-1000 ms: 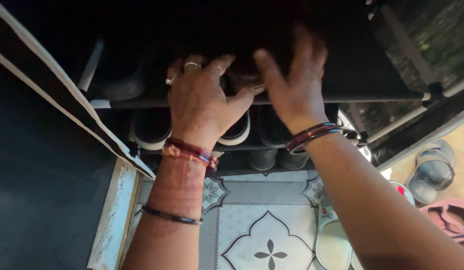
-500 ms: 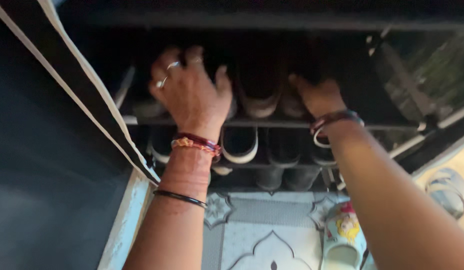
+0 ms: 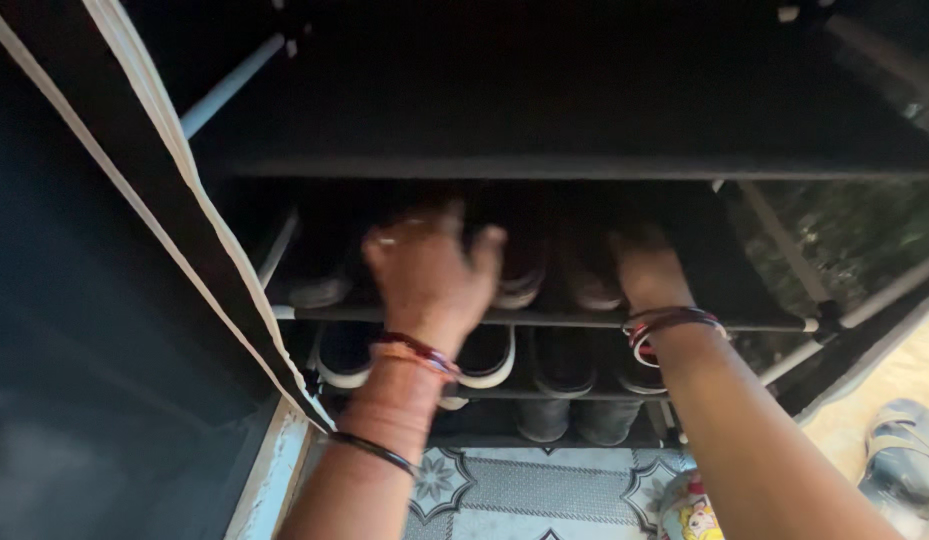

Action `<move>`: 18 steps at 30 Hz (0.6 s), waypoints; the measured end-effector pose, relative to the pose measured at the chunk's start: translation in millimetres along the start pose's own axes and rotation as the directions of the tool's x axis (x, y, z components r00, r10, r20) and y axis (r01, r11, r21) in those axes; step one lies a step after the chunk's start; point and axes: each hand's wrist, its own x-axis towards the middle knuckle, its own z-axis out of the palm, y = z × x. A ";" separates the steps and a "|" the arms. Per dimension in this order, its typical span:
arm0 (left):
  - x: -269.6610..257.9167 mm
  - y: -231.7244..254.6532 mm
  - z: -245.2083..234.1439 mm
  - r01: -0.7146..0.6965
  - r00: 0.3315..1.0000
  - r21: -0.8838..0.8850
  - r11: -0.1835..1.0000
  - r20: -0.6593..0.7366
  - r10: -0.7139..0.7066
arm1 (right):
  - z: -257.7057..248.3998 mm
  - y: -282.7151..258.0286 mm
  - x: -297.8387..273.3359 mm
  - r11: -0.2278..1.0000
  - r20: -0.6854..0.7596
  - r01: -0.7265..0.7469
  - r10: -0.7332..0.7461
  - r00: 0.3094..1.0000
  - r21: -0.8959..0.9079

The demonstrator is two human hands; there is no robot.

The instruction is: The person unzips and rolls up the front curtain of a black fabric shoe cabinet. They then remove multiple pairs of shoes and sandals from the shelves one by one and place them on the floor in front of the cabinet.

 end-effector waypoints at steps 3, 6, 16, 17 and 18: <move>-10.2 47.7 16.4 -0.026 0.999 0.082 0.996 0.036 0.023 | -10.5 -23.4 -18.1 0.983 -0.048 0.034 -0.026 0.999 0.178; -17.0 64.9 22.2 0.065 0.993 0.096 0.993 0.094 -0.074 | -30.9 -44.9 -42.1 0.795 0.072 -0.135 0.114 0.991 0.591; -12.9 60.6 42.7 0.136 0.985 0.073 0.988 0.100 -0.143 | -68.7 -74.5 -73.2 0.404 0.155 -0.223 0.194 0.969 0.887; -11.4 64.9 43.6 0.094 0.988 0.162 0.982 0.107 -0.112 | -71.5 -74.0 -74.5 0.394 0.121 -0.147 0.090 0.989 0.907; -8.8 67.9 41.5 0.051 0.990 0.253 0.966 0.111 -0.081 | -73.7 -75.7 -75.0 0.372 0.081 -0.067 -0.021 0.997 0.926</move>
